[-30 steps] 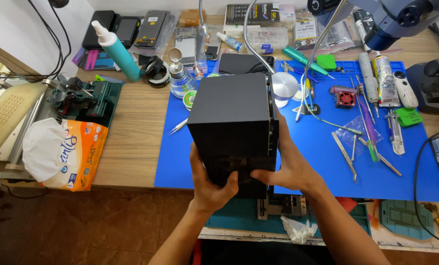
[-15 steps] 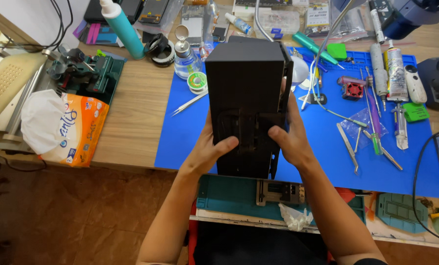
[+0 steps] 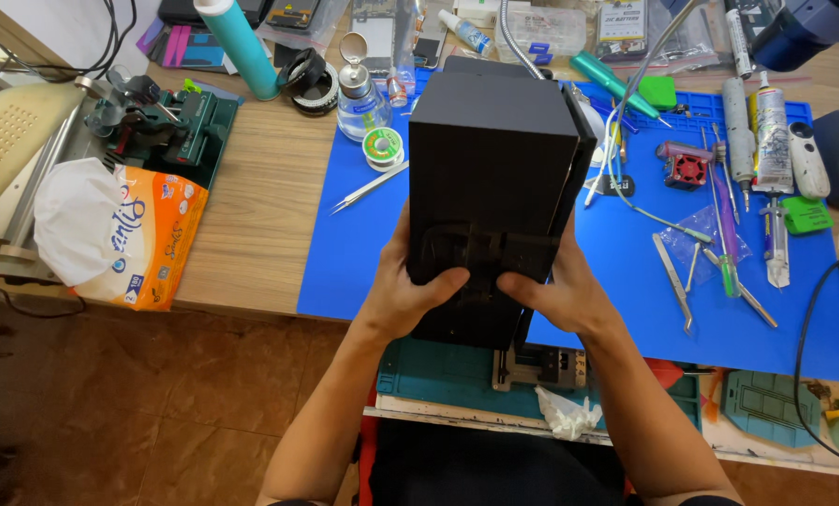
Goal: The person assembles a portable speaker by connecting internal wires and circuit boards, securing components with a screwdriver, and attaching the front panel. They then plug in a power cable and test the device by pressing buttons on the control panel.
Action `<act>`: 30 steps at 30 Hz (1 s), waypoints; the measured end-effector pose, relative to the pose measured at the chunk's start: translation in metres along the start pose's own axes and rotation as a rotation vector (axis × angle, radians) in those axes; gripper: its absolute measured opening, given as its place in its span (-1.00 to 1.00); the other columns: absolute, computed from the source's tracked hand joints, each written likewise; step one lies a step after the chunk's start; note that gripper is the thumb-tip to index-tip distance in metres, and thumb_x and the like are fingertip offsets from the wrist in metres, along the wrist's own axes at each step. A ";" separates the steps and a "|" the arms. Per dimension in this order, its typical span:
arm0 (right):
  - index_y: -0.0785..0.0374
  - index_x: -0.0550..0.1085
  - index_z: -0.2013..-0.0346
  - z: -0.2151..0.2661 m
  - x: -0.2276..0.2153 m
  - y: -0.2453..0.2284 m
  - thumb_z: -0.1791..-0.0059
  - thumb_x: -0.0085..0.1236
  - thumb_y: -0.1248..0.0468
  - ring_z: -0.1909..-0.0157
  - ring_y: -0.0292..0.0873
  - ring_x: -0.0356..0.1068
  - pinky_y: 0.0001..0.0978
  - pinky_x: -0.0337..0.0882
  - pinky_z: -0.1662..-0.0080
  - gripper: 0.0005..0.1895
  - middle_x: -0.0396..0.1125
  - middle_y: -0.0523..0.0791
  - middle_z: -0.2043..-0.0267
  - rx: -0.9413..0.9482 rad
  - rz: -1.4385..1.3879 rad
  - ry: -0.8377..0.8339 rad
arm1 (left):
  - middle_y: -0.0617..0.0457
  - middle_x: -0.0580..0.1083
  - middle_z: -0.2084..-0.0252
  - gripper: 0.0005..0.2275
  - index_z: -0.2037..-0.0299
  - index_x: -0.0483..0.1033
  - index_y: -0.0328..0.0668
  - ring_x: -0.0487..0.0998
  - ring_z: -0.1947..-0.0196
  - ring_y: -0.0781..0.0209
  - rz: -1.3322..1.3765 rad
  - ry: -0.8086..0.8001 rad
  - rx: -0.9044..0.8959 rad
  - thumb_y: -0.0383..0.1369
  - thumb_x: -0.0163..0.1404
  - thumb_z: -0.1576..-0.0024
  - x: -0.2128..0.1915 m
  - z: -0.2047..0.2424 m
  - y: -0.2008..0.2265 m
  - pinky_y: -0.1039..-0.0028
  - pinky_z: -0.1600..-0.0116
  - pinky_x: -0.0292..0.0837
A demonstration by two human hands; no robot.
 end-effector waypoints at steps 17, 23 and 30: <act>0.29 -0.18 -0.59 -0.004 0.007 -0.130 -0.14 -0.41 -0.49 -0.74 0.06 -0.39 0.12 -0.29 -0.62 0.07 -0.34 0.06 -0.70 -0.237 0.171 0.126 | -0.11 0.38 -0.02 -0.31 -0.21 0.16 -0.18 0.48 -0.07 0.03 -0.062 -0.045 0.040 -0.38 0.31 0.10 0.000 0.031 -0.016 0.20 -0.13 0.54; 0.31 -0.15 -0.59 -0.002 0.010 -0.141 -0.12 -0.42 -0.52 -0.68 0.04 -0.22 0.09 -0.13 -0.57 0.10 -0.20 0.08 -0.66 -0.258 0.211 0.149 | -0.06 0.16 -0.27 -0.10 -0.34 -0.14 -0.13 0.23 -0.34 0.12 -0.017 -0.013 0.124 0.34 0.09 -0.15 0.007 0.013 0.036 0.14 -0.37 0.25; 0.28 -0.25 -0.60 -0.003 0.023 -0.147 -0.06 -0.35 -0.61 -0.61 0.03 -0.16 0.18 -0.10 -0.54 0.21 -0.18 0.08 -0.60 -0.291 0.208 0.038 | 0.02 0.30 -0.20 -0.06 -0.37 -0.04 -0.10 0.45 -0.13 0.16 0.304 0.036 0.138 0.27 0.28 -0.07 0.016 -0.004 0.088 0.21 -0.10 0.53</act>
Point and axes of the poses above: each hand's wrist, its own z-axis away from the middle knuckle, its own x-axis out of the palm, y = z × x, the point moved 9 cm from there along -z, towards the middle knuckle
